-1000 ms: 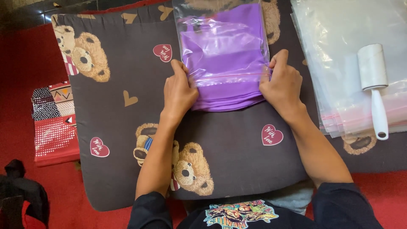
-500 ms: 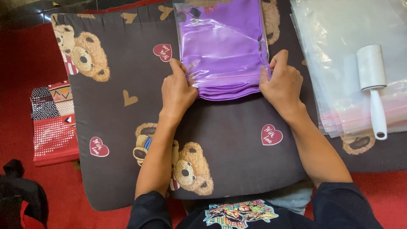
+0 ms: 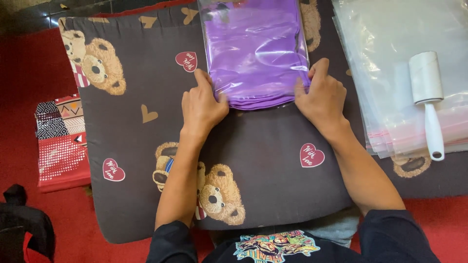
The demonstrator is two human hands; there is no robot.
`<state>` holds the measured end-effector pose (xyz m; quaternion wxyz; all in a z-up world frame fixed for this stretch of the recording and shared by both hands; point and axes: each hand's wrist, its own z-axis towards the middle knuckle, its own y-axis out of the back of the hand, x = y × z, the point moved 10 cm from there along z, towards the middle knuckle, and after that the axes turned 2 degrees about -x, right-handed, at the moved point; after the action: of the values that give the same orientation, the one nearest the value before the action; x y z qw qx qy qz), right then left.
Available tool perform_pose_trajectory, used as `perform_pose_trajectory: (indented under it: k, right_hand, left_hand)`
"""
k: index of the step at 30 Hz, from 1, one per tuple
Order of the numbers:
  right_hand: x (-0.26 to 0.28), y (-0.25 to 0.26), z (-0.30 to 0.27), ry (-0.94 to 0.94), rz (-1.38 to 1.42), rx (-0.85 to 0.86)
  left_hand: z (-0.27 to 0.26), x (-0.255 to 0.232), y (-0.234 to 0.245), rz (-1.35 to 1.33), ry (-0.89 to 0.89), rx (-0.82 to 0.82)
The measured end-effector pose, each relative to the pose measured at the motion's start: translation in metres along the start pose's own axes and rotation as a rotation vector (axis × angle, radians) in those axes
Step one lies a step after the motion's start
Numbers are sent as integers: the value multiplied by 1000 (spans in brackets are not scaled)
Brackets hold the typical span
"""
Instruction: Cleaning a garment with a lint roller and then packing it into a plastic bag.
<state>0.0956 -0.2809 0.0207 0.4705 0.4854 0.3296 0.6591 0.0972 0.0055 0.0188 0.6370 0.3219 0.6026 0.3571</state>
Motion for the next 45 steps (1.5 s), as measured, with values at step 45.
perform_pose_trajectory:
  k: [45]
  right_hand:
    - [-11, -37, 5, 180, -299, -209]
  left_hand:
    - [36, 22, -59, 376, -13, -171]
